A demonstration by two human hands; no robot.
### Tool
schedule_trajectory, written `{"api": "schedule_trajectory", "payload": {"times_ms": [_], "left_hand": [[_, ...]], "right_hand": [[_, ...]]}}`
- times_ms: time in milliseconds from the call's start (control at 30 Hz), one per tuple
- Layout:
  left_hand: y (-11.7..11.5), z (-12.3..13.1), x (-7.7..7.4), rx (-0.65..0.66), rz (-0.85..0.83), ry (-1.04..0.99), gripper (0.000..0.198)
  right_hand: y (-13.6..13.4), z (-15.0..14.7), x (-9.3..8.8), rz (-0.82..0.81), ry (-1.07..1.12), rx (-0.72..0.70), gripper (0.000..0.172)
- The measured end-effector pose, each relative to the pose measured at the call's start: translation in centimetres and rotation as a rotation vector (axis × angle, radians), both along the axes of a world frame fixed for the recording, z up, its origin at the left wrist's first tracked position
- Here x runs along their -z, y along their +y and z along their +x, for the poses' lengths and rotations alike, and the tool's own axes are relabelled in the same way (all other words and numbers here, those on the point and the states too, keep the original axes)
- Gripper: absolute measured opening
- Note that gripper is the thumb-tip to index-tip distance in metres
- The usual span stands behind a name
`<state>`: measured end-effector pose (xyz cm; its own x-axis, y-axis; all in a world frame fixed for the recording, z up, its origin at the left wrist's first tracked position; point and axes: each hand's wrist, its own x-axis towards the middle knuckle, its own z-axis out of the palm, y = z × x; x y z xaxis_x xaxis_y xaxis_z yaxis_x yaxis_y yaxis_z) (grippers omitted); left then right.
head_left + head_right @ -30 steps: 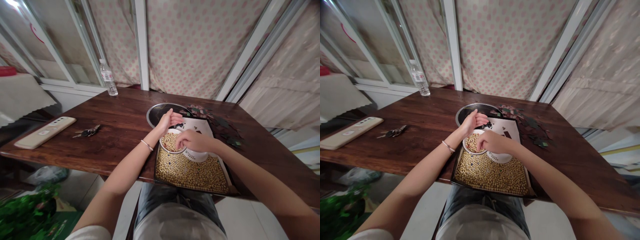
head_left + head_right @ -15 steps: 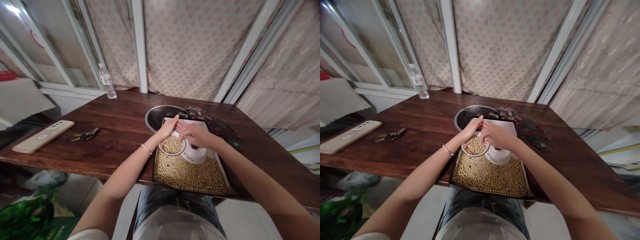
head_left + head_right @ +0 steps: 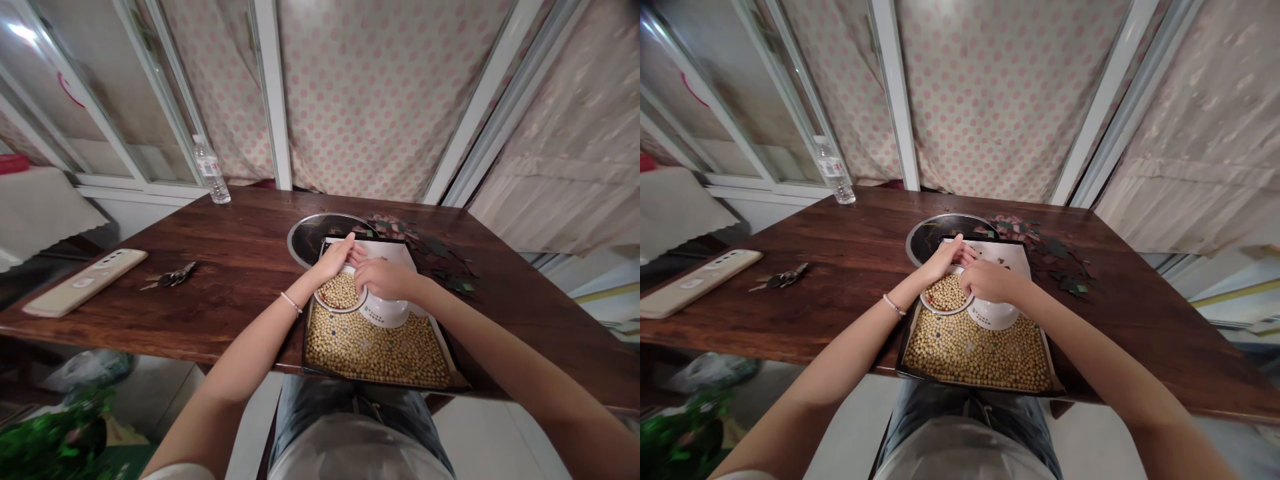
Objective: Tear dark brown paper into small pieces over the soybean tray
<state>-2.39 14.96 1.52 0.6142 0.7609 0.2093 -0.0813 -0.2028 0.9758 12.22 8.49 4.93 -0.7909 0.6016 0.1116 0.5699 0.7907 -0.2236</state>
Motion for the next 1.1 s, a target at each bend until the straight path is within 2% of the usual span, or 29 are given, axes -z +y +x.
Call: {"api": "schedule_trajectory", "payload": {"times_ms": [167,267,333,400,467,500,533,600,700,800,900,1000,1100], "left_hand": [[-0.1,-0.1,-0.1,0.011,0.002,-0.014,0.075],[-0.1,0.0,-0.1,0.000,-0.013,-0.023,0.076],[0.0,0.1,-0.1,0.009,-0.031,-0.023,0.078],[0.1,0.0,-0.1,0.023,-0.054,-0.008,0.080],[0.1,-0.1,-0.2,0.016,-0.085,0.003,0.081],[0.2,-0.3,-0.4,0.002,-0.109,-0.005,0.081],[0.2,-0.5,-0.7,-0.015,-0.141,-0.025,0.080],[0.1,-0.9,-1.6,-0.059,-0.213,-0.082,0.077],[-0.6,-1.5,-3.8,-0.142,-0.205,-0.145,0.067],[-2.7,-2.0,-6.2,-0.145,0.007,-0.119,0.049],[-7.0,-2.6,-7.7,-0.122,0.293,0.042,0.034],[-12.1,-3.5,-7.2,-0.127,0.522,0.351,0.028],[-15.9,-4.1,-4.9,-0.170,0.622,0.550,0.026]], "right_hand": [[0.3,-0.3,0.4,0.054,0.031,0.044,0.035],[0.3,-0.4,0.4,-0.001,0.076,0.014,0.034],[0.1,0.2,0.2,-0.019,0.256,0.061,0.036],[-0.6,1.1,-0.3,-0.013,0.536,0.170,0.037],[-2.0,2.2,-0.8,-0.035,0.758,0.272,0.034],[-3.0,2.6,-1.0,-0.067,0.802,0.307,0.030],[-4.1,2.8,-1.1,-0.108,0.799,0.322,0.026],[-6.8,2.9,-1.0,-0.238,0.622,0.267,0.019],[-10.6,2.0,0.1,-0.369,0.405,0.159,0.024],[-12.7,1.2,1.8,-0.319,0.304,0.233,0.023],[-13.3,0.9,3.0,-0.280,0.274,0.319,0.023],[-13.5,0.9,3.5,-0.285,0.305,0.374,0.027],[-13.5,0.8,3.6,-0.302,0.344,0.402,0.027]]}}
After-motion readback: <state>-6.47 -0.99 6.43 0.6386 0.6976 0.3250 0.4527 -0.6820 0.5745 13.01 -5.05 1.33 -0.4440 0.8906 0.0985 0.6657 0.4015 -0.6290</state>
